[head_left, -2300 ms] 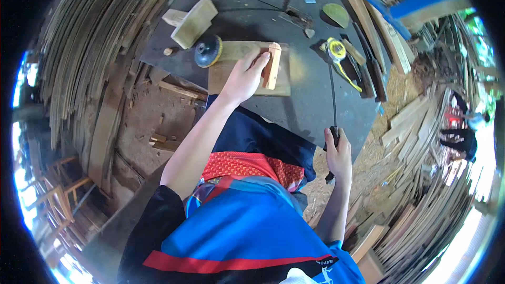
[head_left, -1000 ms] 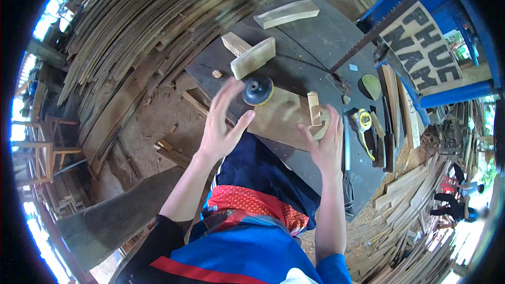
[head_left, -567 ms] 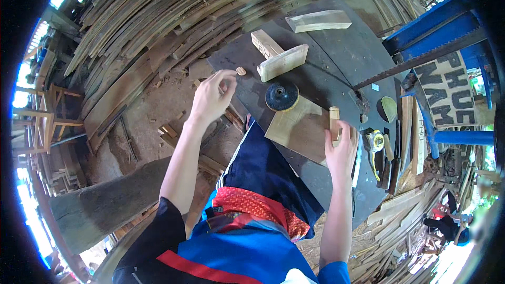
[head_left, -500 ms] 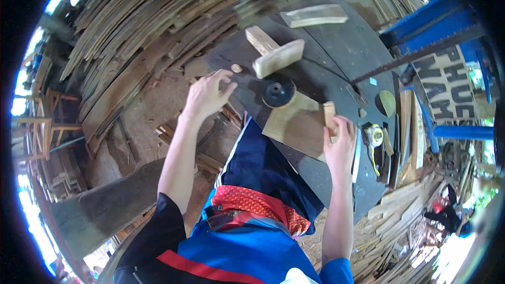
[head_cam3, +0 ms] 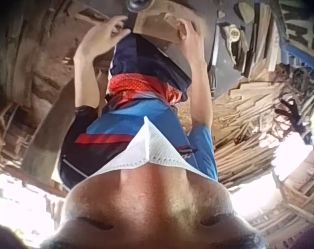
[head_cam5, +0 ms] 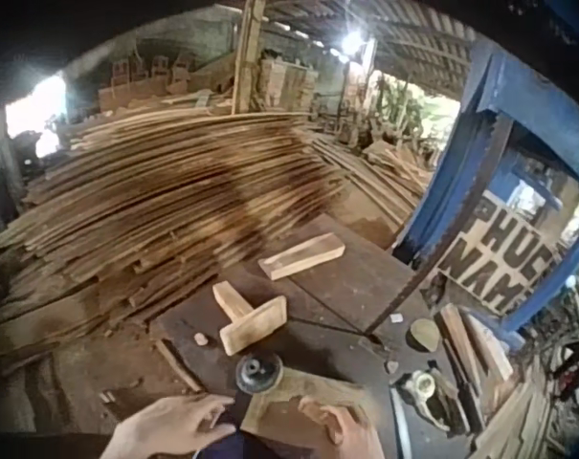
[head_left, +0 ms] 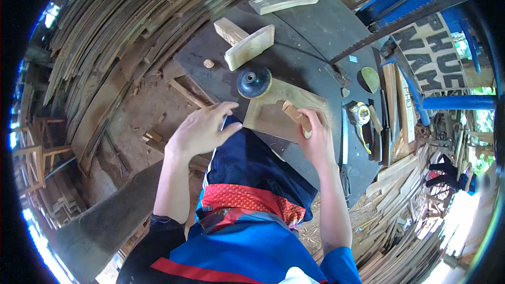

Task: The recorder uses a hand saw to cut a small strip of wood on a workbench.

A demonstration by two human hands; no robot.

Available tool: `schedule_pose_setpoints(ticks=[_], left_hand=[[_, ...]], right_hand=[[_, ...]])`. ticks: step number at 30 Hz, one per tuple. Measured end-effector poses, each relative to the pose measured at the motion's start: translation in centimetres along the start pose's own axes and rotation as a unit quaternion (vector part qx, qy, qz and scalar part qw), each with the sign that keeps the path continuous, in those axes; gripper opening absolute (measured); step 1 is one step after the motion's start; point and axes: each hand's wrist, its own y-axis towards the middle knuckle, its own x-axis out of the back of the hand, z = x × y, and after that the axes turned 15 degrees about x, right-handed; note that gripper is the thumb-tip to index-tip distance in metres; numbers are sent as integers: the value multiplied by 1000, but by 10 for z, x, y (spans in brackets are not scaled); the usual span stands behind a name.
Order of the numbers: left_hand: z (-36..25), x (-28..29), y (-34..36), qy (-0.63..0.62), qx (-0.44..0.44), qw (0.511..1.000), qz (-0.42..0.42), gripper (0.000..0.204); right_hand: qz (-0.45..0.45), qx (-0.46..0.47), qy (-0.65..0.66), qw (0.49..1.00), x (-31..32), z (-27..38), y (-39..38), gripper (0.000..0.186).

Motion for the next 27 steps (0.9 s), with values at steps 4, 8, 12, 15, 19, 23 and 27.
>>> schedule_pose_setpoints(ticks=[4, 8, 12, 15, 19, 23, 27], left_hand=[[-8, -15, -16, 5, -59, 998, -15, 47], [-18, -32, -11, -33, -83, 996, 0, 42], [-54, -64, -1, -151, -152, 976, -35, 33], [-73, -101, 8, -285, -146, 947, -9, 28], [-71, -122, 27, -301, -83, 950, -4, 32], [-69, -114, 32, -287, -80, 954, -21, 29], [-80, -101, 38, -158, -131, 976, -74, 27]], right_hand=[[-22, 45, 44, 998, -13, 13, -8, 40], [-79, 31, 139, 987, -11, 28, -16, 41], [-185, -4, 181, 966, -7, 44, -29, 40], [-214, -26, 189, 958, -5, 50, -37, 40], [-213, -51, 161, 962, 7, 47, -61, 38], [-209, -131, -37, 968, 34, 16, -109, 29], [-131, -288, -171, 933, 57, -16, -164, 38]])
